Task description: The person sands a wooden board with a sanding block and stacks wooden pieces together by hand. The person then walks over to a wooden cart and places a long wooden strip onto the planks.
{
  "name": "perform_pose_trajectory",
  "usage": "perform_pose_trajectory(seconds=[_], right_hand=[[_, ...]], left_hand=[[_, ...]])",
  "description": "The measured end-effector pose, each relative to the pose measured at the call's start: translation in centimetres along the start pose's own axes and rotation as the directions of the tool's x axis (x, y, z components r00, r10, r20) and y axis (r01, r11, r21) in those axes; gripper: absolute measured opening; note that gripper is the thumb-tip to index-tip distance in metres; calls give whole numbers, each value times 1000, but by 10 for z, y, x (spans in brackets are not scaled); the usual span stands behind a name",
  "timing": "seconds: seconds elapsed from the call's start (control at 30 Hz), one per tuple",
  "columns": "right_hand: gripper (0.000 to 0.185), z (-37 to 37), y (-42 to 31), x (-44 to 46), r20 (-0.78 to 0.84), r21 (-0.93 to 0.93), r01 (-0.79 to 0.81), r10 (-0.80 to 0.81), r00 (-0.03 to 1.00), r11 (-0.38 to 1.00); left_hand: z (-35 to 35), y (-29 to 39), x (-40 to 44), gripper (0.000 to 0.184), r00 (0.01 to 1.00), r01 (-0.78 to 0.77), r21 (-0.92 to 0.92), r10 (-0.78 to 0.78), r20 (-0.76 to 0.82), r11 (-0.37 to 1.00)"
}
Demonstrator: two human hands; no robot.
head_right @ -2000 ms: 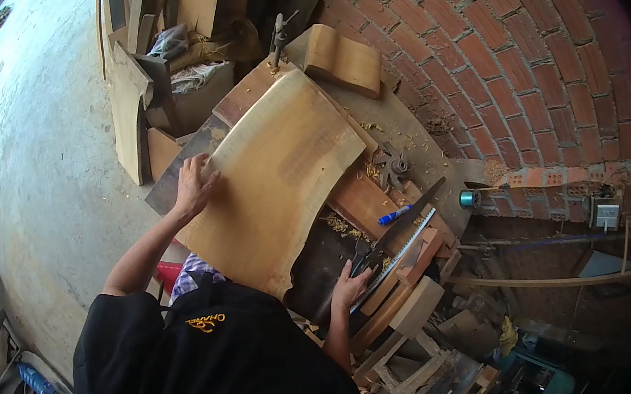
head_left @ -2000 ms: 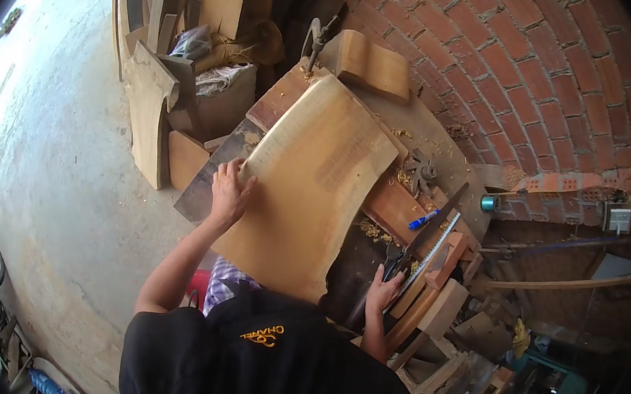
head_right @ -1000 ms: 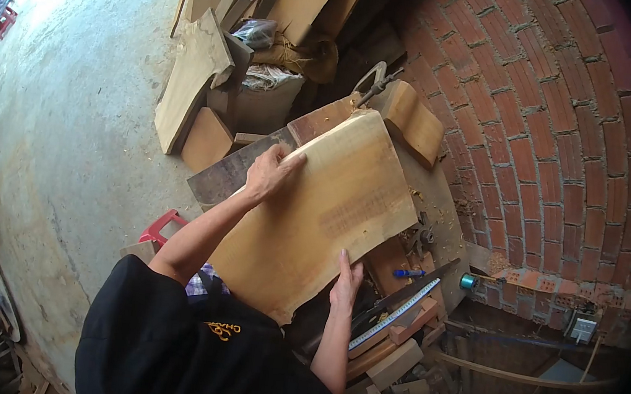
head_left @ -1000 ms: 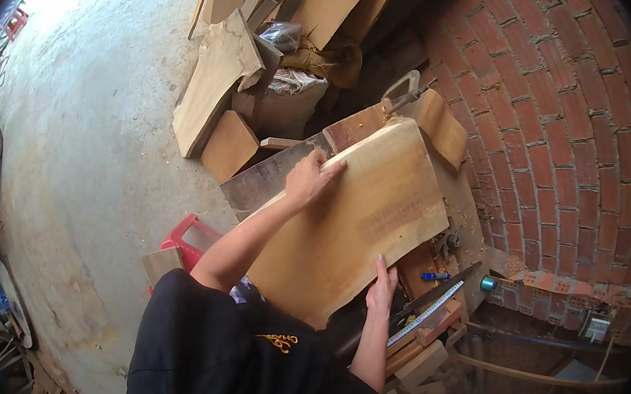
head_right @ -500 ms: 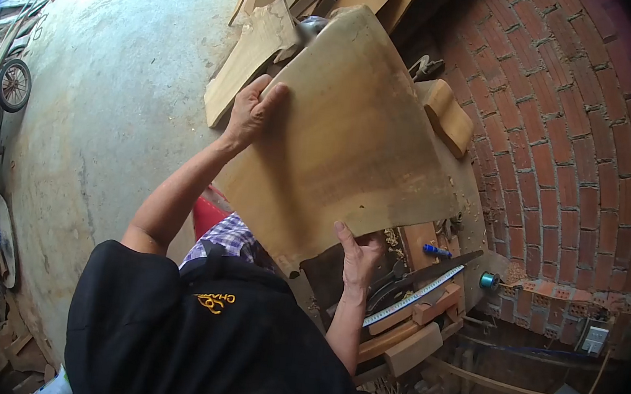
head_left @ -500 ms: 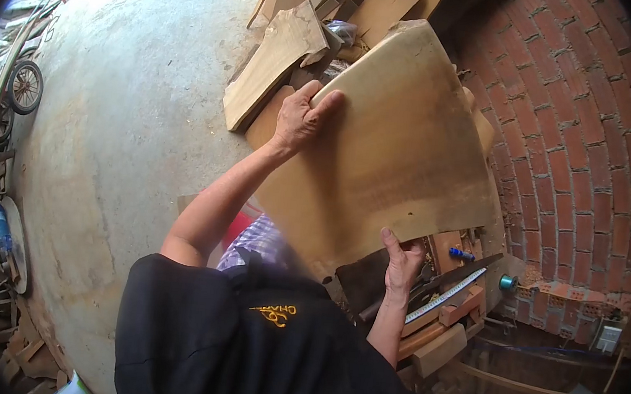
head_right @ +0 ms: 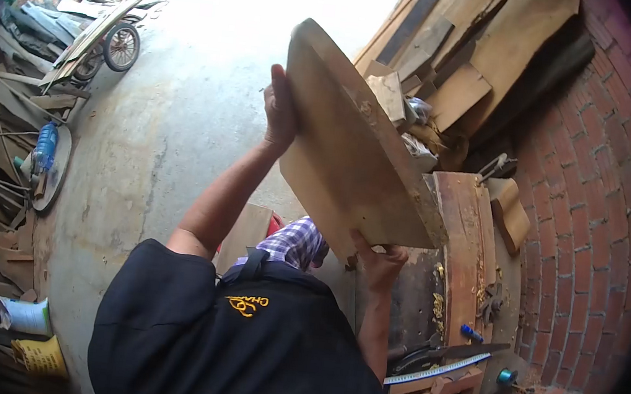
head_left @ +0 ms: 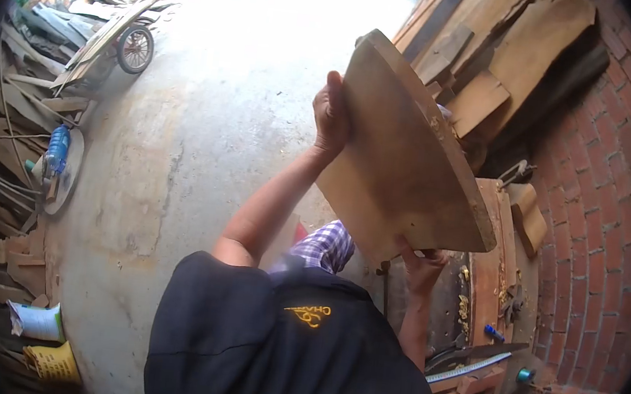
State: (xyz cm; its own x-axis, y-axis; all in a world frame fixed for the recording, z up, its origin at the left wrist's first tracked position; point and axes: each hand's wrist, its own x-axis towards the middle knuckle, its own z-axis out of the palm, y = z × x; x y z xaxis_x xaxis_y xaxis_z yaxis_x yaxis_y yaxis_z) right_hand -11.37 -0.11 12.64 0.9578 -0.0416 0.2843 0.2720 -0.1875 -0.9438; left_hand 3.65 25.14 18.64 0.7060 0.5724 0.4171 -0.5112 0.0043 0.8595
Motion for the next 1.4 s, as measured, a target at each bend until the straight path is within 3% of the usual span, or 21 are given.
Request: perform_pose_trajectory(seconds=[0.03,0.1,0.23,0.3,0.43,0.5,0.63,0.7,0.87,1.1,1.3,1.4], right_hand=[[28,3,1,1,31,28,23,-24,999,999],[27,4,0,6,115,-124,34,-20,993,992],[36,11,24,21,157,-145,99,-76,985,984],[41,22,19,35,128,59,68,-75,989,996],[45,48,30,76,152,63,43,-52,987,997],[46,64,40,102,128,-23,41,-37,991,999],[43,106,43,161,138,-102,-54,68,988,993],[30,137,34,188,108,-322,18,18,994,947],[32,159,80,244,240,-432,5,109,965,902],[26,181,85,291,418,-437,-55,257,872,898],[25,191,86,309,484,-415,54,170,859,908],[27,199,97,314,481,-472,190,71,874,861]], left_hand=[[-3,-1,2,68,1000,3,5,-3,-19,1000],[-9,-7,8,69,998,61,-24,-62,-32,998],[-13,-35,15,72,985,140,29,-136,-102,990],[-19,-55,23,73,973,228,70,-225,-49,971],[-14,-114,57,71,972,209,29,-205,-112,977],[-13,-137,77,68,955,282,-41,-284,-80,959],[-19,-202,124,66,955,280,-70,-285,-85,957],[-25,-225,144,66,941,314,-98,-323,-104,944],[-44,-277,192,62,915,369,-86,-378,-142,925],[-60,-303,238,65,923,358,51,-345,-171,932],[-59,-304,240,65,934,328,108,-305,-187,939],[-51,-288,239,65,936,331,153,-304,-176,931]])
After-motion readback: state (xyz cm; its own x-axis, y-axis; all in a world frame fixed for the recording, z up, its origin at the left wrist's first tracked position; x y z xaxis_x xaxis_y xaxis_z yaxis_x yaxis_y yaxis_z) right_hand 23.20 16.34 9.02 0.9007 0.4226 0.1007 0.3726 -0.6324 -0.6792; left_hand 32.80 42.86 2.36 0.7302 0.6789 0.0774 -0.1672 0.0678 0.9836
